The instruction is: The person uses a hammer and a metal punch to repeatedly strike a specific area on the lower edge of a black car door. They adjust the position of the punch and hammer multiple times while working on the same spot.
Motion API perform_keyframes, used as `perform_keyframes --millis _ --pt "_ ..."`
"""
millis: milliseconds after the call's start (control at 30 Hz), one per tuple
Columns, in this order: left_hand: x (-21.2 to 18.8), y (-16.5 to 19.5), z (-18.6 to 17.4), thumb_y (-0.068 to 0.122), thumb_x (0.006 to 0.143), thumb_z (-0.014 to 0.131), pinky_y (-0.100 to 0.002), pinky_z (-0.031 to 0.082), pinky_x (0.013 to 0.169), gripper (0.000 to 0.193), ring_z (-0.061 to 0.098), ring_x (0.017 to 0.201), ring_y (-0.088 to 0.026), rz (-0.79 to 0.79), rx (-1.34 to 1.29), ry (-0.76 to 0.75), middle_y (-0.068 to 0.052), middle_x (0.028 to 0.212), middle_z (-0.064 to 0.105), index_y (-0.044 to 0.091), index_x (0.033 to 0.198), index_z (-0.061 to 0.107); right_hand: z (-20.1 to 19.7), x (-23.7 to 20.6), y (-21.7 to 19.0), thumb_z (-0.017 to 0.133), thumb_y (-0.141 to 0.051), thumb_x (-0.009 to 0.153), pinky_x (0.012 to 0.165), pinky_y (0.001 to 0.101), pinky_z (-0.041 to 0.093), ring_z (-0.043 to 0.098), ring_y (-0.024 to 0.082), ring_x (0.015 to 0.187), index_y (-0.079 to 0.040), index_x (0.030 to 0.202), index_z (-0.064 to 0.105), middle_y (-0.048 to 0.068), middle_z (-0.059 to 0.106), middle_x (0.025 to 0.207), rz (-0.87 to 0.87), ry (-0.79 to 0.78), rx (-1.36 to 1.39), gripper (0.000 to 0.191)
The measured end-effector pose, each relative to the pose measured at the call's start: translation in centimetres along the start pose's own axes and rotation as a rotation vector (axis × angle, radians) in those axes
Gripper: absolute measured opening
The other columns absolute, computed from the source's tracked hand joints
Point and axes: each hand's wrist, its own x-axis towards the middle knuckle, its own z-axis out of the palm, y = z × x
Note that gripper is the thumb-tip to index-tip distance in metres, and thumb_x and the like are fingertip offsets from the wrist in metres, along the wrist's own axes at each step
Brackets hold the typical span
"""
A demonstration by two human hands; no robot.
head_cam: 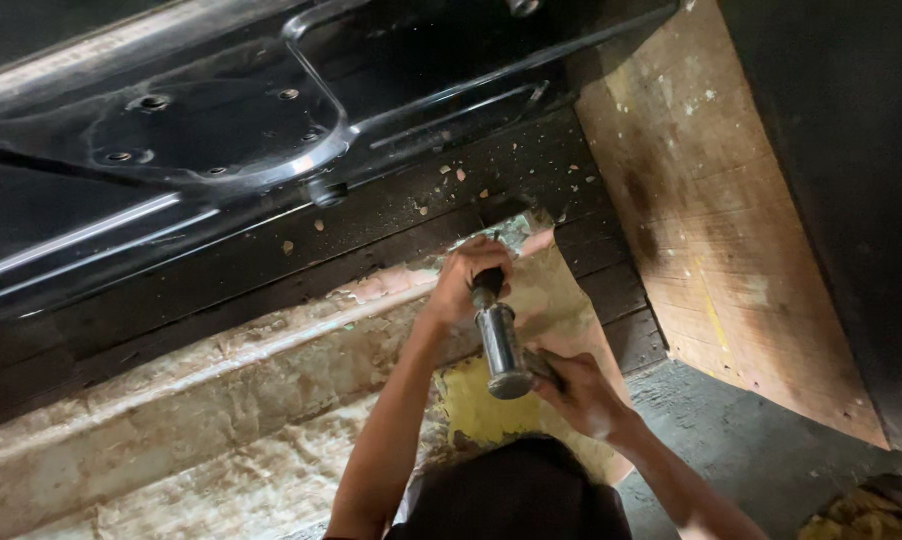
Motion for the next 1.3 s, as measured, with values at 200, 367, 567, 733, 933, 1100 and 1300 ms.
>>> perform_keyframes --millis 200,367,567,733,933,1100,1300 --pt "0.1 0.5 0.6 0.006 0.064 0.077 -0.040 0.052 0.076 0.022 0.063 0.082 -0.029 -0.034 0.050 0.034 -0.007 0.085 0.069 0.006 0.081 0.063 0.0 -0.8 -2.0 0.073 -0.018 0.088 0.074 0.0368 0.061 0.077 0.022 0.084 0.002 0.139 0.053 0.018 0.076 0.099 -0.104 -0.068 0.083 0.059" --pt "0.9 1.0 -0.2 0.006 0.066 0.079 -0.038 0.051 0.073 0.020 0.065 0.082 -0.026 -0.124 -0.025 0.019 -0.006 0.082 0.068 0.009 0.079 0.065 -2.0 3.1 -2.5 0.076 -0.030 0.086 0.079 0.0388 0.060 0.077 0.027 0.084 -0.005 0.129 0.067 0.016 0.079 0.101 -0.054 -0.044 -0.283 0.050" --pt "0.2 0.5 0.1 0.003 0.058 0.070 -0.040 0.050 0.081 0.026 0.063 0.087 -0.027 0.036 -0.038 0.074 -0.007 0.089 0.070 0.008 0.083 0.064 -0.9 0.8 -3.1 0.072 -0.044 0.092 0.077 0.0338 0.064 0.079 0.021 0.074 -0.005 0.107 0.072 0.009 0.081 0.088 -0.054 -0.219 -0.188 0.042" --pt "-0.2 -0.6 0.1 0.002 0.070 0.078 -0.040 0.049 0.089 0.020 0.065 0.084 -0.025 -0.036 -0.095 0.019 -0.006 0.085 0.069 0.007 0.083 0.063 -0.7 0.6 -1.4 0.076 -0.040 0.088 0.065 0.0399 0.057 0.072 0.025 0.072 -0.001 0.111 0.070 0.015 0.074 0.085 -0.341 0.043 -0.261 0.046" --pt "0.5 -2.1 -1.4 0.001 0.067 0.078 -0.041 0.053 0.087 0.027 0.068 0.097 -0.030 0.008 0.005 0.100 -0.012 0.101 0.074 0.007 0.093 0.072 -1.9 1.8 2.7 0.072 -0.023 0.097 0.054 0.0389 0.048 0.055 0.025 0.054 -0.004 0.100 0.069 0.018 0.056 0.065 0.007 0.080 -0.229 0.020" --pt "-0.2 -1.4 -0.4 -0.001 0.067 0.077 -0.041 0.054 0.088 0.026 0.070 0.099 -0.028 -0.016 -0.002 0.048 -0.010 0.106 0.077 0.008 0.090 0.072 -1.7 -2.0 3.7 0.065 -0.015 0.088 0.045 0.0340 0.047 0.056 0.017 0.044 0.004 0.127 0.061 0.012 0.056 0.057 -0.122 0.151 -0.026 0.044" --pt "-0.6 0.8 -0.2 -0.005 0.058 0.070 -0.042 0.054 0.085 0.026 0.067 0.094 -0.031 0.020 -0.027 0.019 -0.010 0.089 0.069 0.006 0.080 0.061 -1.3 -1.7 1.6 0.063 -0.016 0.092 0.043 0.0337 0.043 0.051 0.017 0.041 0.002 0.128 0.065 0.012 0.052 0.051 -0.055 0.112 0.049 0.040"
